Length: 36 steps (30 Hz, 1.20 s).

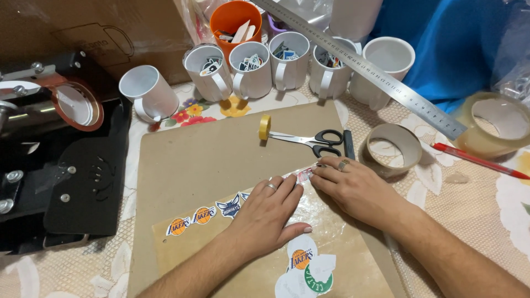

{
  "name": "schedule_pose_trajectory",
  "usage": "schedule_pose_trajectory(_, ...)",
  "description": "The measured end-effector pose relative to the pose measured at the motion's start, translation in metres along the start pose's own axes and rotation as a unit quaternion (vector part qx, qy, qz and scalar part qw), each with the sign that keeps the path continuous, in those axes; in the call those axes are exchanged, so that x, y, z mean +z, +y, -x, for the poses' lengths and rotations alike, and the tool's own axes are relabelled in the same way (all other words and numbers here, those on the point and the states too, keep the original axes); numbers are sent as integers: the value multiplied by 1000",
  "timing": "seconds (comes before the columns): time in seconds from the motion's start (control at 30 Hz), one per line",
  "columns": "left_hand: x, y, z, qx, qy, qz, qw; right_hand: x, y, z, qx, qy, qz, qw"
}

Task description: The person applies stickers to a sheet of clear plastic film on a work surface. They use scissors to cut a roll of yellow tape and then apply the tape to the plastic film. The person also handles several white circular stickers and places them on the film.

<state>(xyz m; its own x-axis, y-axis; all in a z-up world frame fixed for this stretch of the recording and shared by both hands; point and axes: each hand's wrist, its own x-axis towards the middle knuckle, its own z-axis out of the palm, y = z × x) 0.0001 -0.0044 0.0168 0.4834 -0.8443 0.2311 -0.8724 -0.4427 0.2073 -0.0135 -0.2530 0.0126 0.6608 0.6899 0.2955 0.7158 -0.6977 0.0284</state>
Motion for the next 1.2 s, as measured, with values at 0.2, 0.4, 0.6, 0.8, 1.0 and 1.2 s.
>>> schedule_pose_trajectory(0.2,3,0,1,0,1,-30,1000,-1,-2,-2,12,-2,-5,1000)
schedule_pose_trajectory(0.4,16,-3,6,-11,-14,-44,999,4,-1,3,37,-4,-12,999)
schedule_pose_trajectory(0.6,17,-2,4,-14,-3,-44,999,11,-8,2,85,-16,-28,996)
schedule_pose_trajectory(0.8,-50,-29,35,21,74,131,988,18,-8,4,118,56,9,991)
schedule_pose_trajectory(1.0,-67,-32,124,-73,-30,13,997,8,-26,-9,57,139,81,985)
schedule_pose_trajectory(1.2,-51,-26,150,-141,-126,-8,982,12,-44,-17,66,-75,-23,995)
